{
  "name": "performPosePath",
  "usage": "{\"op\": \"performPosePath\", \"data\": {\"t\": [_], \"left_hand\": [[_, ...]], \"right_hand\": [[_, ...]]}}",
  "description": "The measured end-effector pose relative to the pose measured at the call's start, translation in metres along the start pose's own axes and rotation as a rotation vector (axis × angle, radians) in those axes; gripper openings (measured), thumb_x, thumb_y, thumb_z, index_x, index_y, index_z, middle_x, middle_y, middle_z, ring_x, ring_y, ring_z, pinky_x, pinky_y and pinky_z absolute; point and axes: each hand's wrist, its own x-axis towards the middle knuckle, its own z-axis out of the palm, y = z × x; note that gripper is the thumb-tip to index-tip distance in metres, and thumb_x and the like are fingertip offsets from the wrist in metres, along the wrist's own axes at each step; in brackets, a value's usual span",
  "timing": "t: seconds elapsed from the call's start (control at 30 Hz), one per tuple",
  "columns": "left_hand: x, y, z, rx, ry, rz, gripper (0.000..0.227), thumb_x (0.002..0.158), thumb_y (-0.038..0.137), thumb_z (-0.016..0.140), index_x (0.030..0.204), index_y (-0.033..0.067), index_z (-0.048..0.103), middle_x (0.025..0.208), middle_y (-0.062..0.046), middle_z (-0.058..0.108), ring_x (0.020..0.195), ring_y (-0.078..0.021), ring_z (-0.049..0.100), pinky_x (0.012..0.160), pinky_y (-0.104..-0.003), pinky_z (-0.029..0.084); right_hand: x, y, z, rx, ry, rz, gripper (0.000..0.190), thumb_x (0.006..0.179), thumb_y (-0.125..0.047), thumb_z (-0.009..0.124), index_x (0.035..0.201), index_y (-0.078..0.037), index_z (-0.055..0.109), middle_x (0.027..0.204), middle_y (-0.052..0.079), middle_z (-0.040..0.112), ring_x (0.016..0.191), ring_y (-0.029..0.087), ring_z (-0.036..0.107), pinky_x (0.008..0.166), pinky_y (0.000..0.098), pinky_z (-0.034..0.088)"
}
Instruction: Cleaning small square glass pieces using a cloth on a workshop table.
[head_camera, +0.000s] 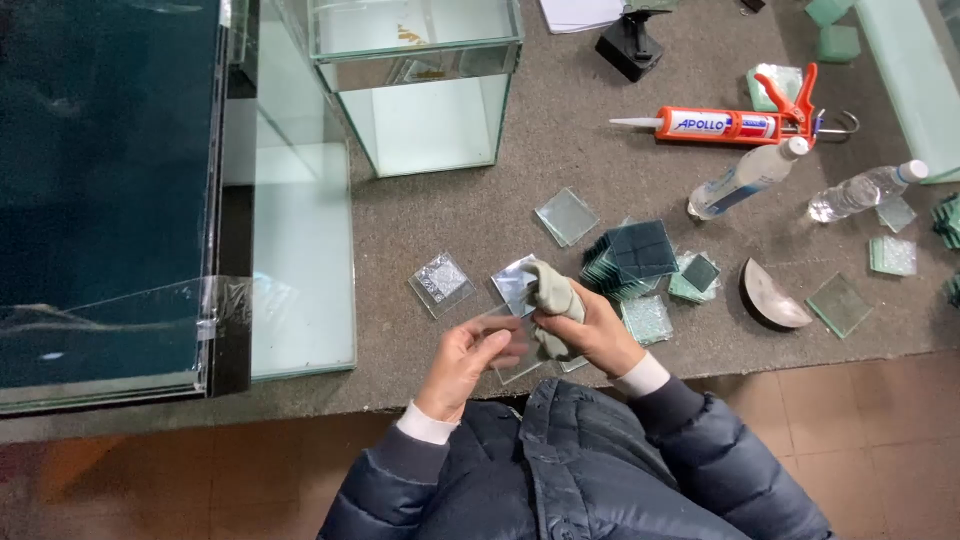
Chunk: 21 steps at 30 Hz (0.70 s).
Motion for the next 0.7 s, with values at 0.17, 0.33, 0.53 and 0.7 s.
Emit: {"op": "performPosePath", "data": {"t": [0.17, 0.33, 0.53, 0.7], "left_hand": [[-0.003, 0.008, -0.013, -0.107, -0.009, -0.056, 0.035, 0.103, 0.010, 0.072, 0.132, -0.0093, 0.074, 0.114, -0.029, 0.084, 0.101, -0.0376, 0.085, 0.084, -0.044, 0.072], [-0.008, 0.026, -0.010, -0.196, -0.062, -0.097, 0.034, 0.101, 0.011, 0.072, 0.129, -0.0083, 0.075, 0.128, -0.032, 0.080, 0.112, -0.0405, 0.082, 0.088, -0.045, 0.071], [-0.002, 0.010, -0.009, -0.163, 0.057, -0.070, 0.033, 0.102, 0.012, 0.074, 0.128, -0.0092, 0.075, 0.123, -0.021, 0.082, 0.106, -0.0344, 0.083, 0.087, -0.046, 0.073], [0.001, -0.001, 0.008, -0.052, 0.030, -0.047, 0.029, 0.102, 0.011, 0.077, 0.125, -0.0073, 0.079, 0.112, -0.018, 0.078, 0.099, -0.0337, 0.083, 0.085, -0.050, 0.073]], "right_hand": [[-0.016, -0.056, -0.011, 0.406, 0.056, 0.030, 0.054, 0.101, -0.025, 0.071, 0.152, -0.009, 0.062, 0.133, 0.013, 0.073, 0.122, 0.021, 0.067, 0.108, 0.0475, 0.057], [0.004, -0.012, -0.018, 0.167, 0.057, 0.018, 0.067, 0.114, -0.038, 0.061, 0.167, 0.000, 0.046, 0.169, 0.027, 0.048, 0.158, 0.036, 0.044, 0.133, 0.0601, 0.026], [0.007, -0.005, -0.020, 0.148, -0.178, 0.018, 0.073, 0.118, -0.051, 0.034, 0.161, 0.005, 0.053, 0.166, 0.034, 0.050, 0.156, 0.054, 0.042, 0.122, 0.0704, 0.039], [-0.005, 0.024, -0.013, 0.351, -0.339, 0.209, 0.027, 0.102, -0.010, 0.074, 0.123, 0.007, 0.073, 0.099, 0.020, 0.085, 0.082, 0.029, 0.085, 0.067, 0.0398, 0.071]]}}
